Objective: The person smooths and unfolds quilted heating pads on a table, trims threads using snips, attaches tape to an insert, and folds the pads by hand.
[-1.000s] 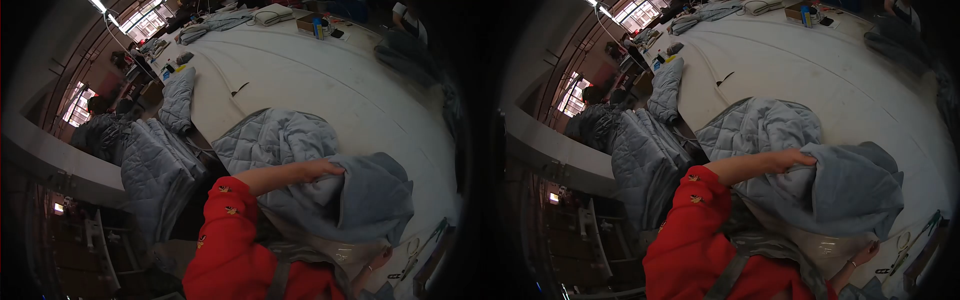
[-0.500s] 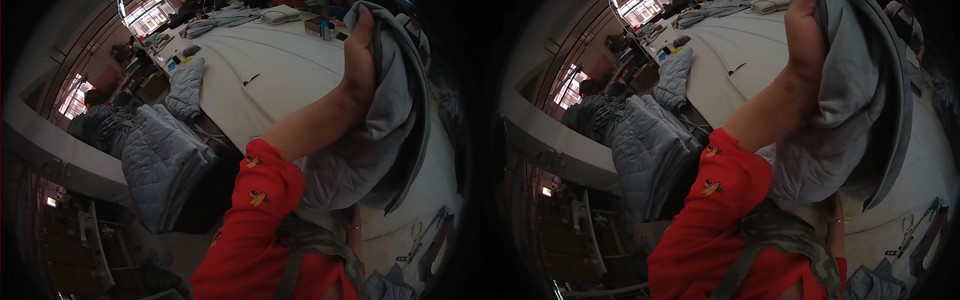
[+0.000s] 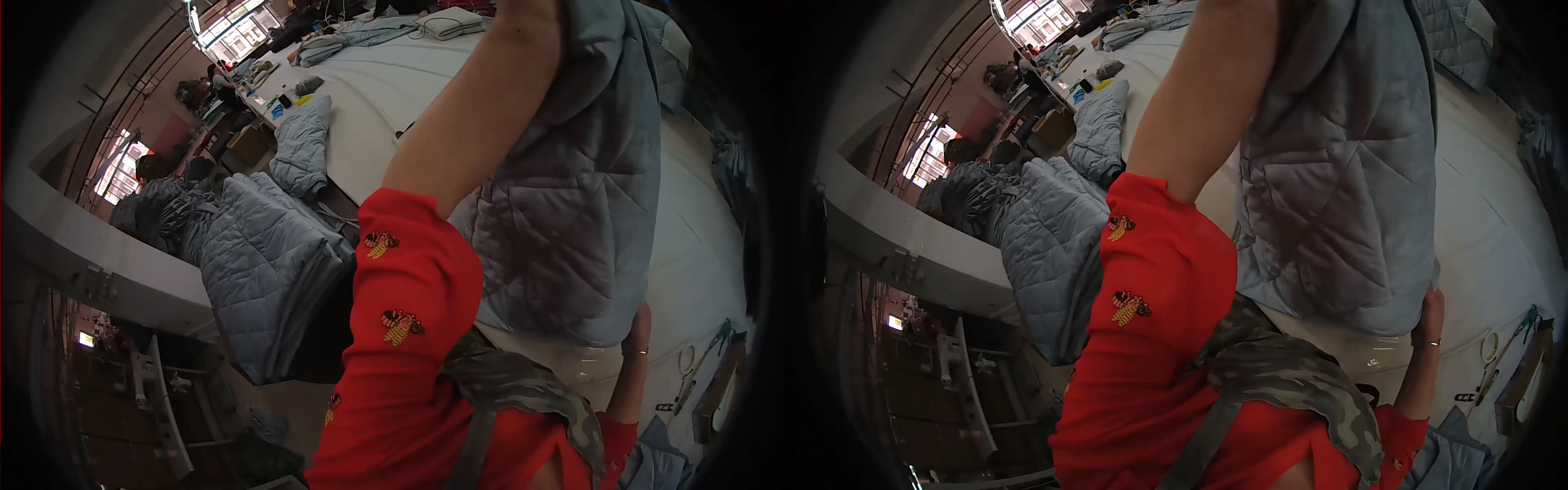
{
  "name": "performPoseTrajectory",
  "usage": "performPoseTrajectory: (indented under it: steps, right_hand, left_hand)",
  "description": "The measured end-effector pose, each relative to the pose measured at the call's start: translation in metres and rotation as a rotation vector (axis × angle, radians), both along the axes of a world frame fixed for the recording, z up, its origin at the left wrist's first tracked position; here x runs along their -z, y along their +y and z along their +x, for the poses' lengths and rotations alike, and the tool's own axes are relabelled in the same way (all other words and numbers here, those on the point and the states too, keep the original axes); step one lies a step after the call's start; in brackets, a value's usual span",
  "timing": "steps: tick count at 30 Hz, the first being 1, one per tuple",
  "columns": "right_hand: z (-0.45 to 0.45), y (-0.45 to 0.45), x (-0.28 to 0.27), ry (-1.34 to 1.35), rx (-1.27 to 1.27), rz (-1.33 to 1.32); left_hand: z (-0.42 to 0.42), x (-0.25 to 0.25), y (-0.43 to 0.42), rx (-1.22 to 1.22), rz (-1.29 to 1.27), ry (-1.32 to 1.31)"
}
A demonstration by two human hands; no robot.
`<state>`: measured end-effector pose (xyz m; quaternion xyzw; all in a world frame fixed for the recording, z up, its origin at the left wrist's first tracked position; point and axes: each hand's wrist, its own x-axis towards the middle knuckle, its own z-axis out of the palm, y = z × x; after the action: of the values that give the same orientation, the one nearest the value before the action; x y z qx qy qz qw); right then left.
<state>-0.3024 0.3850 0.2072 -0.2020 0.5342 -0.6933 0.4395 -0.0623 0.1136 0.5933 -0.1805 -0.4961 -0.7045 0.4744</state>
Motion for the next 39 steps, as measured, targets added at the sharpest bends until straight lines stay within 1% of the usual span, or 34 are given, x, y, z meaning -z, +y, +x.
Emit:
performPoseTrajectory:
  steps: [1,2,3,4,5,6,7,9,11,13,15,16,18,19,21,22,24,26,27,28,30,31,32,33,34,36,37,39]
  right_hand:
    - [-0.028,0.016,-0.012,0.098,0.094,0.082]
    - [-0.049,0.030,-0.021,0.156,0.130,0.128]
    - [-0.058,0.040,-0.042,0.210,0.178,0.187]
    - [-0.057,0.047,-0.057,0.250,0.237,0.132]
    - [-0.052,0.049,-0.070,0.231,0.315,0.159]
    - [-0.050,0.051,-0.076,0.164,0.337,0.098]
    - [-0.048,0.051,-0.077,0.172,0.361,0.099]
    - [-0.058,0.055,-0.059,0.542,0.501,0.334]
    - [-0.059,0.057,-0.038,0.429,0.697,0.328]
    - [-0.033,0.063,-0.027,-0.077,0.513,0.253]
    - [0.004,0.055,-0.002,-0.178,0.370,0.093]
    - [0.010,0.053,0.001,-0.186,0.383,0.091]
    - [0.023,0.045,0.001,-0.244,0.116,0.014]
    - [0.018,0.041,-0.016,-0.209,0.194,-0.004]
    - [-0.029,0.048,-0.046,-0.095,0.327,-0.030]
    - [-0.051,0.052,-0.070,-0.008,0.440,-0.125]
    - [-0.097,0.065,-0.109,0.123,0.623,-0.207]
    - [-0.124,0.076,-0.136,0.259,0.740,-0.256]
    - [-0.131,0.081,-0.143,0.311,0.775,-0.267]
    - [-0.134,0.085,-0.144,0.358,0.809,-0.268]
    - [-0.115,0.079,-0.144,0.442,0.855,-0.261]
    - [-0.107,0.079,-0.142,0.476,0.869,-0.252]
    - [-0.102,0.079,-0.139,0.500,0.885,-0.245]
    - [-0.115,0.094,-0.144,0.520,0.888,-0.227]
    - [-0.109,0.099,-0.141,0.542,0.894,-0.214]
    - [-0.101,0.112,-0.142,0.584,0.889,-0.190]
    - [-0.097,0.118,-0.143,0.602,0.880,-0.182]
    - [-0.085,0.129,-0.146,0.636,0.859,-0.182]
  left_hand:
    - [-0.001,-0.004,-0.014,-0.077,-0.011,-0.035]
    - [0.000,-0.005,-0.025,-0.139,-0.014,-0.069]
    - [-0.002,-0.007,-0.037,-0.192,-0.022,-0.113]
    - [-0.004,-0.010,-0.051,-0.237,-0.023,-0.159]
    - [-0.006,-0.013,-0.066,-0.273,-0.026,-0.197]
    - [-0.008,-0.016,-0.080,-0.299,-0.031,-0.239]
    - [-0.010,-0.020,-0.094,-0.318,-0.033,-0.269]
    - [-0.019,-0.024,-0.117,-0.351,-0.031,-0.329]
    - [-0.030,-0.028,-0.133,-0.380,-0.029,-0.371]
    - [-0.042,-0.029,-0.140,-0.397,-0.019,-0.397]
    - [-0.056,-0.033,-0.145,-0.409,-0.033,-0.413]
    - [-0.065,-0.034,-0.145,-0.413,-0.040,-0.411]
    - [-0.077,-0.040,-0.145,-0.424,-0.059,-0.391]
    - [-0.082,-0.043,-0.145,-0.429,-0.069,-0.379]
    - [-0.096,-0.047,-0.145,-0.437,-0.083,-0.363]
    - [-0.100,-0.047,-0.145,-0.438,-0.080,-0.357]
    - [-0.102,-0.043,-0.142,-0.447,-0.057,-0.367]
    - [-0.092,-0.046,-0.153,-0.450,-0.009,-0.397]
    - [-0.083,-0.041,-0.158,-0.455,0.045,-0.444]
    - [-0.074,-0.034,-0.164,-0.450,0.045,-0.446]
    - [-0.032,-0.013,-0.202,-0.470,-0.039,-0.822]
    - [-0.019,-0.002,-0.209,-0.464,-0.039,-0.816]
    - [-0.011,0.004,-0.214,-0.499,-0.174,-0.879]
    - [-0.031,-0.004,-0.201,-0.538,-0.308,-0.946]
    - [-0.030,0.000,-0.194,-0.545,-0.302,-0.940]
    - [-0.028,0.002,-0.180,-0.569,-0.394,-1.002]
    - [-0.026,0.001,-0.174,-0.580,-0.487,-0.990]
    - [-0.019,-0.003,-0.190,-0.858,-0.660,-1.203]
